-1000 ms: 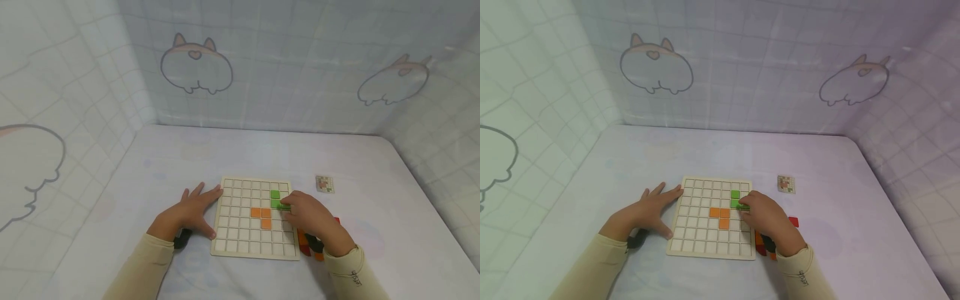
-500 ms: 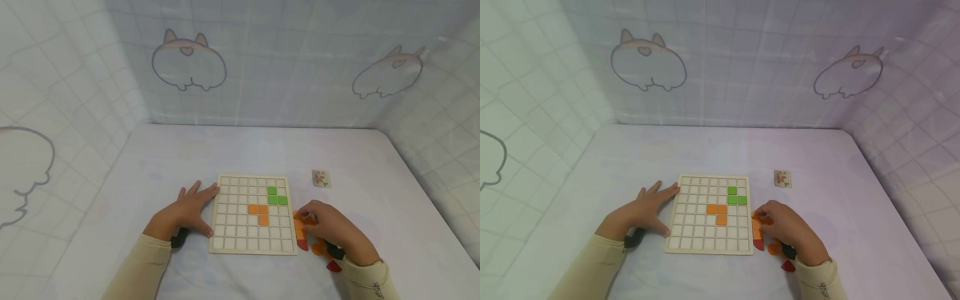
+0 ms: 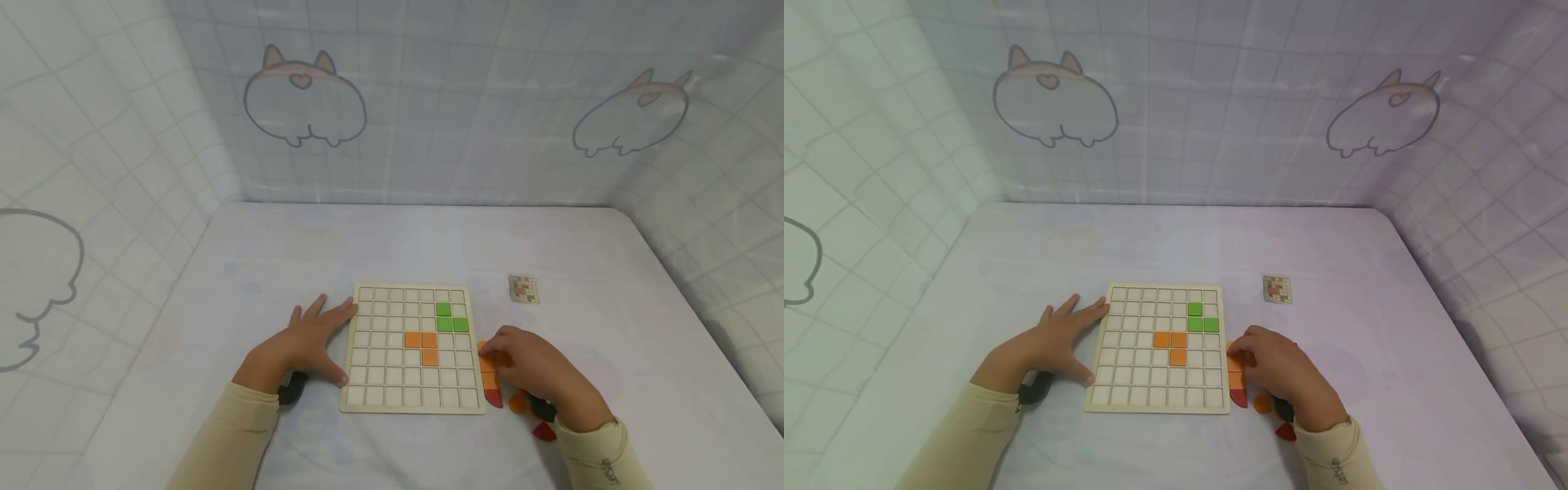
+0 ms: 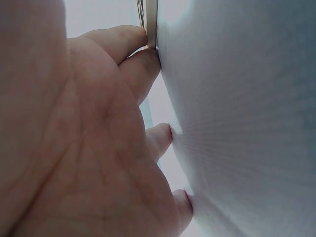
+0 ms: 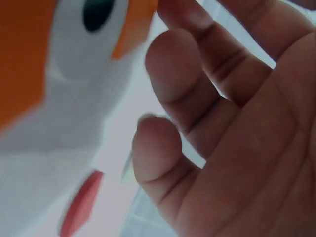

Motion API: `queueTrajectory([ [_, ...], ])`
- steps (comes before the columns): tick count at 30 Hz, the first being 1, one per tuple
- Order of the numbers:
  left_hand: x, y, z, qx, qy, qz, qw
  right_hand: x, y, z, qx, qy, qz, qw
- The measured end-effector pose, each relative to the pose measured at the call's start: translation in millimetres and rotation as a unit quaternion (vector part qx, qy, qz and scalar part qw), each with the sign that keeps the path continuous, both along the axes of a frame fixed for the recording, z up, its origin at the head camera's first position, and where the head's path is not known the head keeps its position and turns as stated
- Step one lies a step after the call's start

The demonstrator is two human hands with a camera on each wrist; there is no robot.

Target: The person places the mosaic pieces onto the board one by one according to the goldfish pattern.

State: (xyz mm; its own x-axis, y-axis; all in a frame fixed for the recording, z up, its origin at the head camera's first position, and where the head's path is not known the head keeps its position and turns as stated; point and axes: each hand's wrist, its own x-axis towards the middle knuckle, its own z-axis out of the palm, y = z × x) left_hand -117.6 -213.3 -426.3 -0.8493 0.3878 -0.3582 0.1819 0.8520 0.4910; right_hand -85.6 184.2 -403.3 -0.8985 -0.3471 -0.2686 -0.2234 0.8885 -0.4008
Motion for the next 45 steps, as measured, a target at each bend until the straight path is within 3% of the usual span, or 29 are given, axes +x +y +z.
queueTrajectory([
  [6, 0.6, 1.4, 0.3, -0.002, -0.004, 0.0, 1.0, 7.4, -5.2, 7.5, 0.024, -0.022, -0.011, 0.9994],
  [17, 0.9, 0.8, -0.2, 0.004, 0.0, 0.004, 1.0, -0.4, -3.6, 0.6, 0.035, 0.03, 0.001, 0.9989],
  [23, 0.4, 1.2, -2.4, -0.003, -0.003, 0.005, 1.0, -1.5, -3.4, 1.8, 0.033, 0.023, -0.003, 0.9992],
  [31, 0.3, -0.5, -3.1, -0.003, -0.001, 0.004, 1.0, -7.8, -13.7, 10.2, 0.019, 0.095, 0.056, 0.9937],
  [35, 0.1, -3.3, -4.5, -0.004, 0.002, 0.003, 1.0, -8.4, -48.5, 10.9, 0.0, 0.088, 0.098, 0.9913],
  [39, 0.2, -2.3, -6.2, 0.002, 0.0, 0.003, 1.0, -6.6, -80.1, 4.5, -0.012, 0.098, 0.159, 0.9824],
  [42, 0.4, -0.7, -5.5, -0.002, 0.0, 0.004, 1.0, -7.0, -93.9, -0.5, -0.007, 0.104, 0.174, 0.9794],
  [45, 0.1, -1.1, -2.9, -0.004, -0.001, 0.002, 1.0, -9.3, -102.1, -1.7, 0.005, 0.097, 0.163, 0.9819],
])
